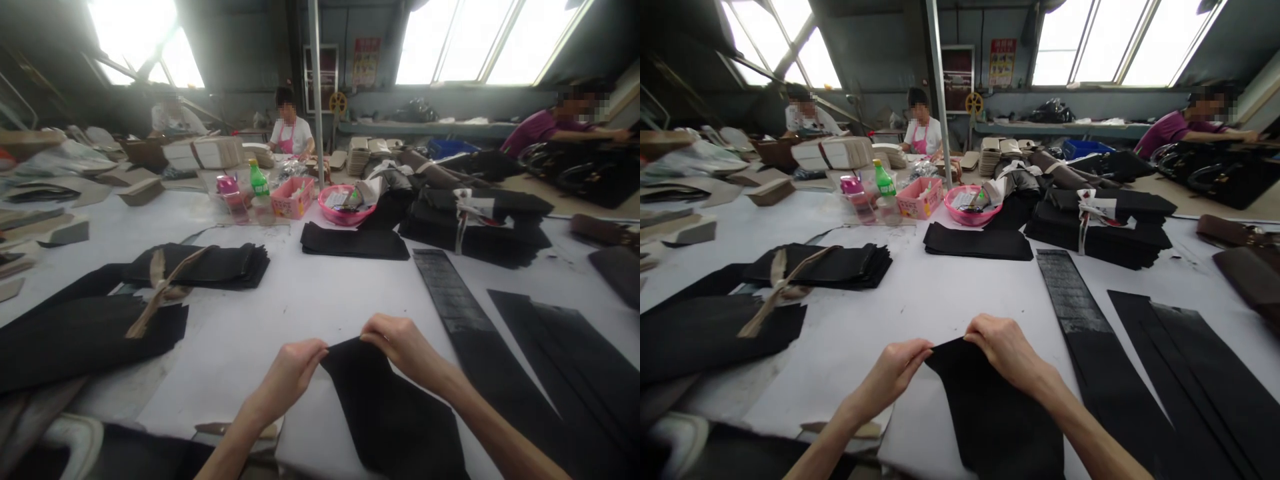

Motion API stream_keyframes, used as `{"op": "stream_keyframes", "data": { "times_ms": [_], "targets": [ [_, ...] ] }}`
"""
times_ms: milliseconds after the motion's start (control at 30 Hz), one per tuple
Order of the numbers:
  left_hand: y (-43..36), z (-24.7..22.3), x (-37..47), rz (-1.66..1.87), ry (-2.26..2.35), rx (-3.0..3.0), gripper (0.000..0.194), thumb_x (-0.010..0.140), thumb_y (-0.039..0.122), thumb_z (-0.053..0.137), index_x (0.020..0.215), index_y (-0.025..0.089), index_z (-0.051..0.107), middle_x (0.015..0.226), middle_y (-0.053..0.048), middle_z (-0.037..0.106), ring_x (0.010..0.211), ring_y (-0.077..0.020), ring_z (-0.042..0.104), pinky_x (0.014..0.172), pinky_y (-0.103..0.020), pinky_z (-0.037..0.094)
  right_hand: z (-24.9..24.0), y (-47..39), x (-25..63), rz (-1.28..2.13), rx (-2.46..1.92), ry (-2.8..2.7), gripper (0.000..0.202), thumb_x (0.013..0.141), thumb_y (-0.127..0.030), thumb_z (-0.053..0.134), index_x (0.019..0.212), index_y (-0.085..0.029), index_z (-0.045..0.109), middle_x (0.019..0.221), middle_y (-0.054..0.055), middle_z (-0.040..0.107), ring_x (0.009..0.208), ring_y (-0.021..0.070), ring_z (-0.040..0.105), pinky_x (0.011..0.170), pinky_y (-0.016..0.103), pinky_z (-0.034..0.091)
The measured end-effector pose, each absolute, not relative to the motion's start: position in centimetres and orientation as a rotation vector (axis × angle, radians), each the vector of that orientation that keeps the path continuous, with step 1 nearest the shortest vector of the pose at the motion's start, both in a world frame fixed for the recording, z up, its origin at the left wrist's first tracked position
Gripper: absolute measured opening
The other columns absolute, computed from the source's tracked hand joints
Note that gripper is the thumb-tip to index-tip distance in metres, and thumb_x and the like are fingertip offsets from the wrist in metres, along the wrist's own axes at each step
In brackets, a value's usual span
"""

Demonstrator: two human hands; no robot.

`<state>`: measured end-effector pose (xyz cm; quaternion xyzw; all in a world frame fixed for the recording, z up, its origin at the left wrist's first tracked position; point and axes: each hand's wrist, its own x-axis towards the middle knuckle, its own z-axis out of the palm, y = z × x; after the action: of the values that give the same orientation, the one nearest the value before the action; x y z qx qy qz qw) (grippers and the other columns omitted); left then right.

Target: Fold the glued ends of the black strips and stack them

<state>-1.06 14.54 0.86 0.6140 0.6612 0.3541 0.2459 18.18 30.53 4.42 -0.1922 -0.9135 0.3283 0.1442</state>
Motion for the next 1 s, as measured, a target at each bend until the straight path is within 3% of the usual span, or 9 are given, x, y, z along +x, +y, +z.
{"op": "stream_keyframes", "data": {
  "times_ms": [200,333,433,633,767,1000],
  "targets": [
    [14.7,0.9,-1.1,1.036,1.654,1.562,0.030,0.097,0.030,0.038,0.113,0.023,0.062,0.107,-0.005,0.068,0.099,-0.0193,0.063,0.089,-0.030,0.049,4.2,31.1,18.4,1.044,-0.546,-2.561,0.017,0.095,-0.022,0.048,0.092,-0.020,0.064,0.089,0.002,0.068,0.081,0.0155,0.062,0.075,0.027,0.046],
    [14.4,-0.5,-1.6,1.049,1.640,1.535,0.035,0.096,0.028,0.038,0.126,0.023,0.056,0.125,-0.005,0.062,0.117,-0.0205,0.056,0.104,-0.038,0.042,3.9,31.4,18.7,1.098,-0.607,-2.519,0.018,0.094,-0.022,0.049,0.093,-0.020,0.067,0.091,0.002,0.070,0.084,0.0163,0.064,0.078,0.028,0.048],
    [14.2,-1.1,-2.1,1.064,1.627,1.509,0.041,0.096,0.025,0.036,0.134,0.023,0.049,0.129,-0.007,0.059,0.120,-0.0193,0.054,0.107,-0.039,0.039,3.6,31.6,18.8,1.136,-0.645,-2.488,0.018,0.092,-0.023,0.051,0.092,-0.021,0.069,0.088,0.001,0.070,0.081,0.0159,0.065,0.076,0.027,0.049],
    [15.6,-0.1,-1.8,1.243,1.751,1.394,0.038,0.095,0.032,0.043,0.130,0.020,0.053,0.115,-0.007,0.067,0.108,-0.0194,0.061,0.099,-0.037,0.047,3.0,31.6,18.4,1.202,-0.663,-2.444,0.016,0.090,-0.023,0.054,0.087,-0.021,0.069,0.081,-0.001,0.070,0.074,0.0141,0.064,0.072,0.025,0.047],
    [17.2,0.7,-0.1,1.102,1.842,1.582,0.030,0.091,0.039,0.054,0.114,0.024,0.065,0.108,-0.004,0.069,0.100,-0.0203,0.064,0.089,-0.032,0.049,3.0,31.4,17.9,1.183,-0.645,-2.460,0.015,0.089,-0.022,0.055,0.085,-0.020,0.069,0.079,-0.001,0.069,0.073,0.0132,0.063,0.070,0.024,0.045],
    [18.7,1.0,2.0,0.942,1.973,1.767,0.026,0.095,0.034,0.045,0.087,0.022,0.067,0.080,-0.001,0.069,0.070,-0.0153,0.061,0.065,-0.024,0.042,3.4,30.4,18.1,0.878,-0.654,-2.621,0.016,0.093,-0.021,0.050,0.086,-0.020,0.065,0.078,0.001,0.068,0.069,0.0137,0.060,0.064,0.023,0.041]
  ]
}}
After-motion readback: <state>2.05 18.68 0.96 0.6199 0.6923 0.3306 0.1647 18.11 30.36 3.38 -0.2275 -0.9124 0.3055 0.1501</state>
